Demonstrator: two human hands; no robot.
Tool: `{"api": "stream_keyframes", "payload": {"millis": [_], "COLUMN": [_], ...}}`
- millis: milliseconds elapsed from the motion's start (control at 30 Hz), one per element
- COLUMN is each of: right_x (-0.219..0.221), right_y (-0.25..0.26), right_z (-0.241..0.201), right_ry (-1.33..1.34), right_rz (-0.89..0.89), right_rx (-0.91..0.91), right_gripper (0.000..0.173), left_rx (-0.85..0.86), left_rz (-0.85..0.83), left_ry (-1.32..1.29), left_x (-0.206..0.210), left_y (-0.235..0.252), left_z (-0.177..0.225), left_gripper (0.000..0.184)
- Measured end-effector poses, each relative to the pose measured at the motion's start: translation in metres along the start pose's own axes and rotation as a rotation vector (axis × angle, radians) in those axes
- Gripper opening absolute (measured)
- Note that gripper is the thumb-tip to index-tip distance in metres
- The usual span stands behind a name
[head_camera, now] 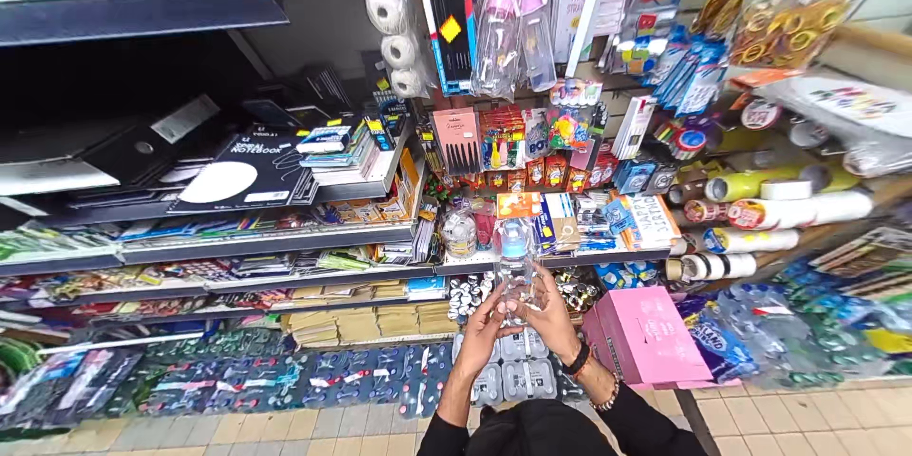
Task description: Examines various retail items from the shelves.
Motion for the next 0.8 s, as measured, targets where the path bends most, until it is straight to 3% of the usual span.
{"api": "stream_keyframes", "payload": {"millis": [100, 267, 433, 567, 800], "right_x": [-0.007, -0.012, -0.003, 0.003, 0.01], "right_y": [0.031, 0.131, 0.247, 0.301, 0.329], "right_z": [-0.022, -0.134, -0.224, -0.249, -0.257], "right_ry": [-0.034, -0.257, -0.436, -0.614, -0.688], "right_rz": [-0.02, 0.063, 0.086, 0.149, 0.144], "right_rx": [-0.038, -0.299, -0.419, -0.425, -0.366], "right_gripper": [0.085, 0.075, 0.094, 0.09, 0.088], "left_rx": [0.041, 0.061, -0.035, -0.084, -0.176], "left_rz": [-0.043, -0.046, 0.019, 0.081, 0.145], "left_ry": [-0.028, -0.039, -0.047, -0.07, -0.093], "left_x": [-0.003, -0.023, -0.033, -0.041, -0.057], "left_y": [-0.004, -0.019, -0.049, -0.076, -0.106], "left_z": [0.004, -0.004, -0.026, -0.045, -0.078], "left_gripper": [0.064, 0.077, 0.081, 0.074, 0.071]}}
Point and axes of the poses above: each hand's wrist, its own y-axis towards the middle knuckle, its own x-axis out of the palm, z = x × y, the point moved 3 cm from there along y, towards the middle knuckle, and after that the axes turned 12 degrees about y, right-handed, at the moved point
